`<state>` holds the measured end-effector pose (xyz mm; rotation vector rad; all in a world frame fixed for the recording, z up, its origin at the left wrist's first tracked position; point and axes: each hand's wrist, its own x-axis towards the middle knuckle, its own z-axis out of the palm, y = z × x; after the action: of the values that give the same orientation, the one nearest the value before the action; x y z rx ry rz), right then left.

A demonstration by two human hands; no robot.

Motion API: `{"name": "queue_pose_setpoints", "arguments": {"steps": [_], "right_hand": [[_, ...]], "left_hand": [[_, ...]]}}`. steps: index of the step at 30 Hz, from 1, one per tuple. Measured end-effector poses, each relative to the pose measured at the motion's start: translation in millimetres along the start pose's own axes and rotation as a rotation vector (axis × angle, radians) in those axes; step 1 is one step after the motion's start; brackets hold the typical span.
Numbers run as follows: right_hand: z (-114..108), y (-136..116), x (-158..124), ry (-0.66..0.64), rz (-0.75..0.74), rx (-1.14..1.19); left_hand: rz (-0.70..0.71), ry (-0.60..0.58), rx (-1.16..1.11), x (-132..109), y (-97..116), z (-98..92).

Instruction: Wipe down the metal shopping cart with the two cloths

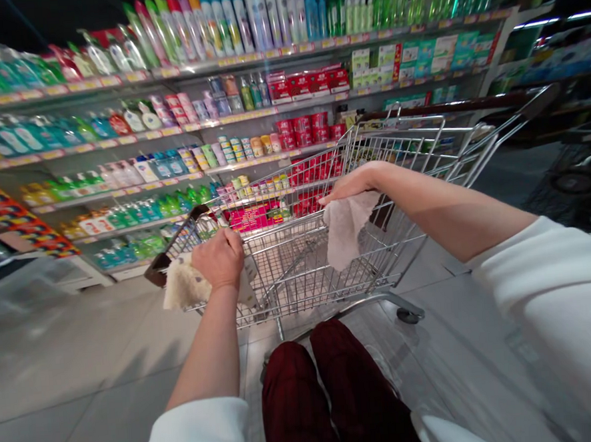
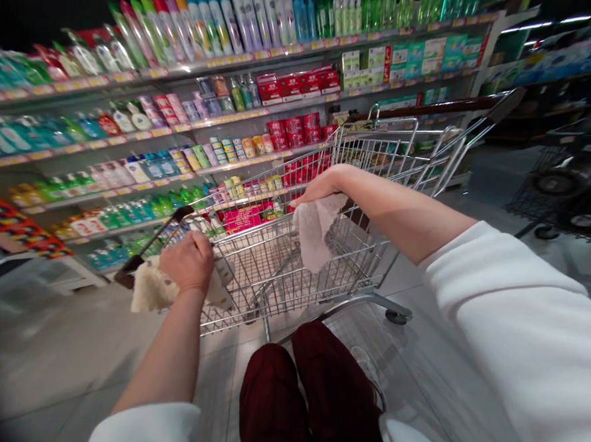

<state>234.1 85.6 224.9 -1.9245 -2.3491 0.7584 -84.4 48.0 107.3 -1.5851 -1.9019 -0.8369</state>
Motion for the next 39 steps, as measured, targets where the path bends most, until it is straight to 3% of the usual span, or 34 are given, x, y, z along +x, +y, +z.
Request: {"name": "queue_pose_setpoints", "arguments": {"steps": [3,7,11,13,17,19,21,25,28,31,33,37,39], "right_hand": [[3.6,8.9,-2.2,-0.067,0.007,0.194],[8.2,13.5,-6.5,-0.168,-0.116,0.311],[8.0,19.2,-10.6,0.048,-0.287,0.556],[6.5,19.6,-11.5,0.091,-0.327,0.621],[4.0,11.5,-11.6,-0.188,-0.228,0.414],[5.0,7.0,-11.4,-0.245,-0.201,0.392],[7.1,5.2,-11.5,-0.198,-0.229,0.418],[6.0,11.6,-15.7,0.021,-0.283,0.442],[-4.7,24.1,-22.7,0.136,-0.187,0.311],[-15.5,37.2,-28.7,0.109,0.031,0.105],[-17.9,42.6,-30.7,0.054,0.116,0.112],[-13.9,46.4,-33.5,-0.033,0.136,0.235],[-11.7,48.9,-36.3,-0.033,0.067,0.314]], "left_hand": [[-0.003,0.006,-0.004,0.4,-0.2,0.6],[0.007,0.002,0.000,0.0,-1.3,-1.7],[-0.003,0.003,0.010,-0.1,-3.8,-2.7],[0.009,0.005,0.005,0.2,-4.8,-2.6],[0.003,0.031,-0.018,0.9,-5.8,-1.9],[-0.002,0.047,-0.020,1.2,-6.1,-1.2],[0.006,0.056,-0.018,1.5,-6.8,-0.3],[0.012,0.063,-0.012,2.3,-9.5,2.6],[0.020,0.072,-0.015,3.0,-11.7,5.5],[0.020,0.086,-0.018,3.3,-13.4,8.1],[0.013,0.092,-0.023,3.2,-14.5,9.4],[0.007,0.094,-0.033,2.8,-15.6,10.4],[0.005,0.088,-0.047,2.6,-15.0,9.8]]}}
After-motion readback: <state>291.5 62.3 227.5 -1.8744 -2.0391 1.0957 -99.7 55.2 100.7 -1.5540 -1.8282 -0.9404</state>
